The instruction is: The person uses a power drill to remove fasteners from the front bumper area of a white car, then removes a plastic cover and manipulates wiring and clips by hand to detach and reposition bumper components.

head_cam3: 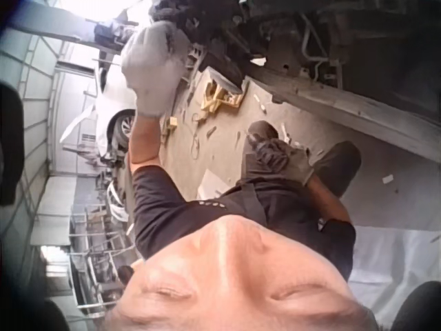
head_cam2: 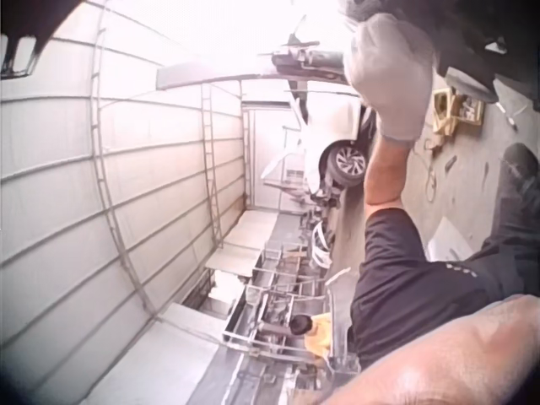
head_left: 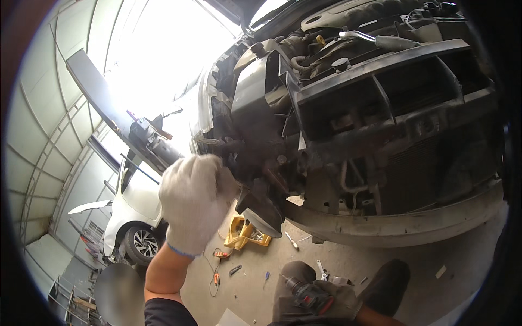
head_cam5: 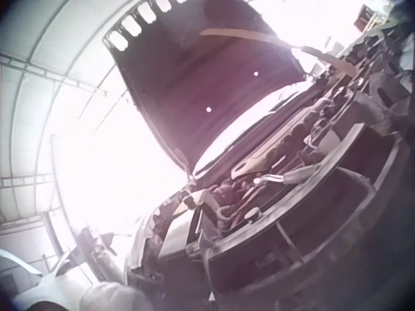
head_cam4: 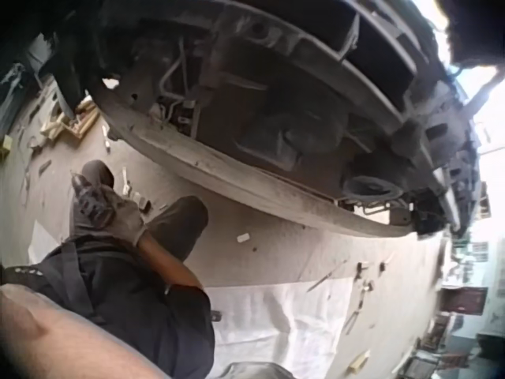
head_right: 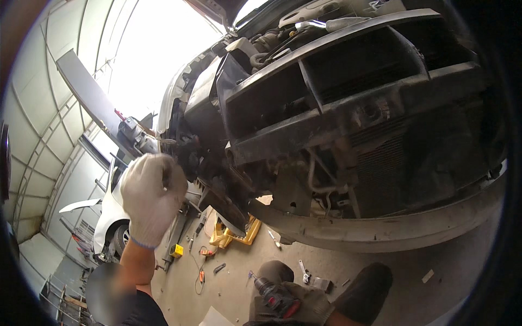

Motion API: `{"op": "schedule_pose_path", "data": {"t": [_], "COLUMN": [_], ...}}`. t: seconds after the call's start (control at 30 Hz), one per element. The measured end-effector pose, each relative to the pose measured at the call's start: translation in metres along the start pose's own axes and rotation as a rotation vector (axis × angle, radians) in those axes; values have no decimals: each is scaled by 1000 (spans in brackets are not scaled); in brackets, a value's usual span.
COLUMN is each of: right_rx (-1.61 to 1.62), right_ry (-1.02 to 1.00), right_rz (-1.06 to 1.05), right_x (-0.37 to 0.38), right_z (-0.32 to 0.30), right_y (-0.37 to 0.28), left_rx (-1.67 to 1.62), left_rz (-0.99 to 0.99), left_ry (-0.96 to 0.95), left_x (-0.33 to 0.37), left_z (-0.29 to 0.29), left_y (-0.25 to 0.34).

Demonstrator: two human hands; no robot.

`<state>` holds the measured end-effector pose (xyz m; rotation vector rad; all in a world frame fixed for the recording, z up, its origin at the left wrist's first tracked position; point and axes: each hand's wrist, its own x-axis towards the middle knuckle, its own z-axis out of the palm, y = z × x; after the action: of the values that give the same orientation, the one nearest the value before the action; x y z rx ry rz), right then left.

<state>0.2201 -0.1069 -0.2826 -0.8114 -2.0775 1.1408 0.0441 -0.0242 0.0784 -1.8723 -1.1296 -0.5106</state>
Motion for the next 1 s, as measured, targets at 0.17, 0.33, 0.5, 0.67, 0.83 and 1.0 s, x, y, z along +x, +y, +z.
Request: {"op": "schedule_pose_path", "data": {"t": [0.17, 0.33, 0.5, 0.67, 0.83, 1.0], "right_rx": [405, 665, 298, -150, -352, -240], "right_ry": [39, 368, 926, 953, 949, 1062], "right_rz": [384, 622, 893, 1133, 1641, 1433], "right_x": [-60, -145, -223, -294, -259, -227], "right_z": [12, -67, -77, -27, 7, 14], "right_y": [49, -3, 49, 184, 216, 193], "left_rx": [-523, -841, -1020, -948, -587, -653], "left_rz": [8, -427, -241, -158, -465, -673], "left_ry": [-561, -1153, -1418, -871, 293, 332], "left_x": [-81, -286, -272, -215, -142, -97], "left_z": [9, 141, 153, 101, 76, 84], "left_y": [39, 119, 193, 137, 29, 17]}}
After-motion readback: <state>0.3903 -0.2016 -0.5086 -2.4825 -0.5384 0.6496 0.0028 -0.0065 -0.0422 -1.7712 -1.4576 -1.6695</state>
